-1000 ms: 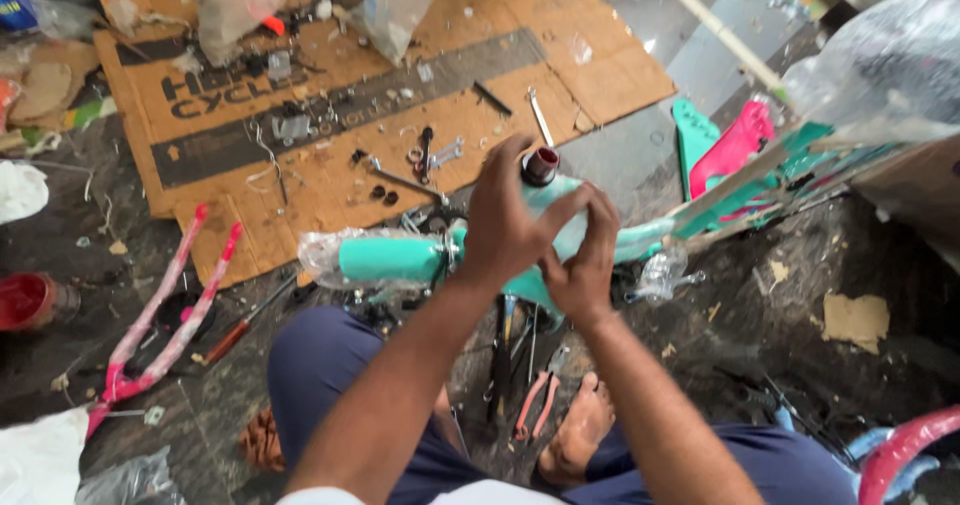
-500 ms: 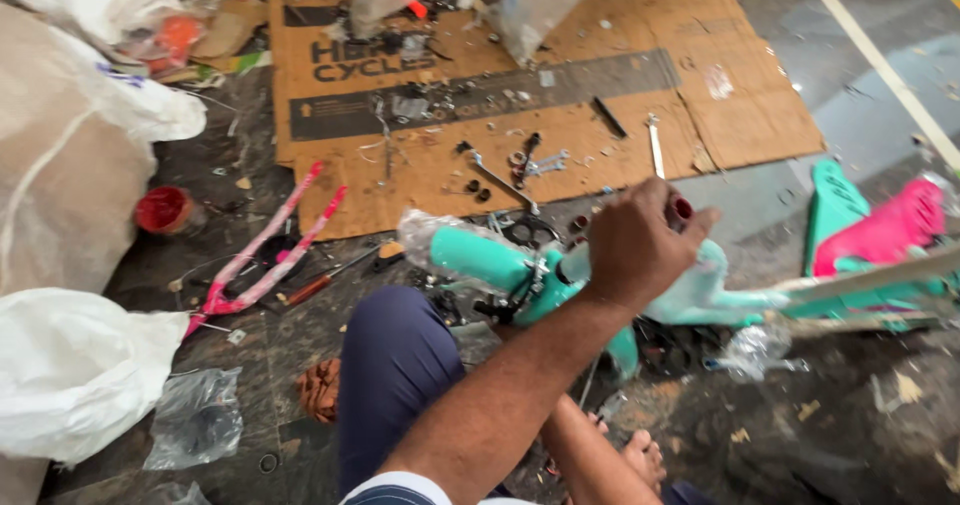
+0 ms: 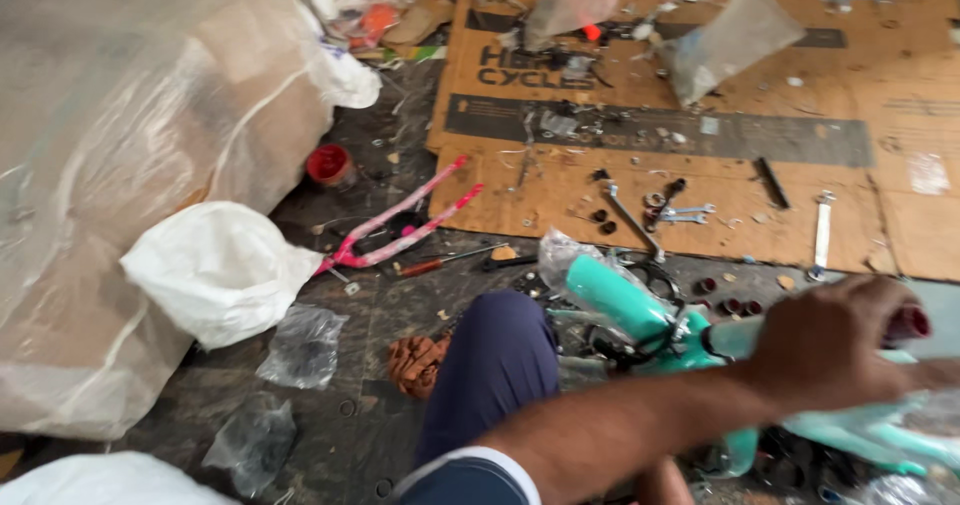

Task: The person works on the headset and front fork assembly of a bicycle frame using pliers and a wrench, handling nuts and bolts one at a time while the frame sits on a cardboard surface.

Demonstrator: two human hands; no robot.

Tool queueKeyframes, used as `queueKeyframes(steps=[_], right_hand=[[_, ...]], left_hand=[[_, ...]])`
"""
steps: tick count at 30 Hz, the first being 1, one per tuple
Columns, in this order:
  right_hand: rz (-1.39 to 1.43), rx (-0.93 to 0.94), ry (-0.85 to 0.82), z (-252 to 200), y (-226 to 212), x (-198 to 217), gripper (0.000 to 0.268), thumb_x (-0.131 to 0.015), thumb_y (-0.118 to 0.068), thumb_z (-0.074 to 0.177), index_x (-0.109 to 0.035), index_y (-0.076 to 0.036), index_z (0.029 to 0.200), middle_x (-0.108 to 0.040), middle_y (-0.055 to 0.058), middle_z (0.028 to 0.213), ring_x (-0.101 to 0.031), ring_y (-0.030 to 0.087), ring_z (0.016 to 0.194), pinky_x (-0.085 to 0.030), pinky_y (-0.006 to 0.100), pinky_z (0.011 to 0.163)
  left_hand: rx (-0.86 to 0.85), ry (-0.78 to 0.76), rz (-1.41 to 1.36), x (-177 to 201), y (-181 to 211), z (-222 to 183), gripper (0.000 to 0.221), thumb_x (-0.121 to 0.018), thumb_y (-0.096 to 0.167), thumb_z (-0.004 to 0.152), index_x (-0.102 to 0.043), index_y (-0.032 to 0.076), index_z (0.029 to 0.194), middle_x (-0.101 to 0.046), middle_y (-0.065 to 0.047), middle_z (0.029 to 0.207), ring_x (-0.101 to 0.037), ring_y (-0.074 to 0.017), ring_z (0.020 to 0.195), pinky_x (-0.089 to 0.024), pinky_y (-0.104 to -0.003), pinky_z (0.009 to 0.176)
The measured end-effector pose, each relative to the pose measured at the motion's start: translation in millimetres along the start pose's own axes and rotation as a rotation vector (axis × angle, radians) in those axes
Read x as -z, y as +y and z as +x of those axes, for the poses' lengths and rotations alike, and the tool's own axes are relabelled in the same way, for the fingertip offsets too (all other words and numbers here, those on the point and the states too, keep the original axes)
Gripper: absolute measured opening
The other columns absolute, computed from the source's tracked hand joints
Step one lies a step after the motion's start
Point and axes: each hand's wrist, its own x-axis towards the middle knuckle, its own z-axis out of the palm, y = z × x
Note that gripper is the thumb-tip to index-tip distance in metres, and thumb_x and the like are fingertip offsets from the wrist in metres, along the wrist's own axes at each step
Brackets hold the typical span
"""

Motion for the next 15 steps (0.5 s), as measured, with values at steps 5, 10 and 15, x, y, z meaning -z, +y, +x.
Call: queueKeyframes(steps=[5,10,15], right_hand=[[-0.036,-0.021,-0.004,-3.2,4.6,17.6,0.05,-0.07,-0.033,0.092,-0.06,-0.007,0.134,-0.063,0.016,0.135,-0.057,0.031,0.129,-0.041,0.044,0.111],[-0.039,0.021,-0.013,18.3,-10.2,13.3,0.05,-0.069,-0.036,0.092,-0.062,-0.007,0.133,-0.064,0.017,0.135,-0.057,0.031,0.13,-0.04,0.044,0.112],[-0.043,-0.024,0.065,-23.1,32.9,30.6,0.05,-0.068,-0.038,0.092,-0.064,-0.007,0.132,-0.065,0.017,0.135,-0.058,0.031,0.131,-0.039,0.044,0.112]], left_hand=[[0.181,-0.046,0.036,-16.3,-12.9,4.1,0.038,-0.058,0.048,0.096,-0.069,0.012,0.101,-0.075,-0.007,0.08,-0.075,-0.0207,0.065,-0.061,-0.036,0.067],[0.135,-0.179,0.11,-42.4,-49.0,12.1,0.039,-0.065,0.048,0.094,-0.068,0.009,0.092,-0.074,-0.011,0.075,-0.075,-0.0252,0.067,-0.062,-0.043,0.07],[-0.012,-0.253,-0.221,-23.1,-54.0,38.6,0.02,-0.068,0.033,0.081,-0.066,0.013,0.084,-0.071,-0.004,0.063,-0.065,-0.0164,0.06,-0.057,-0.037,0.062]])
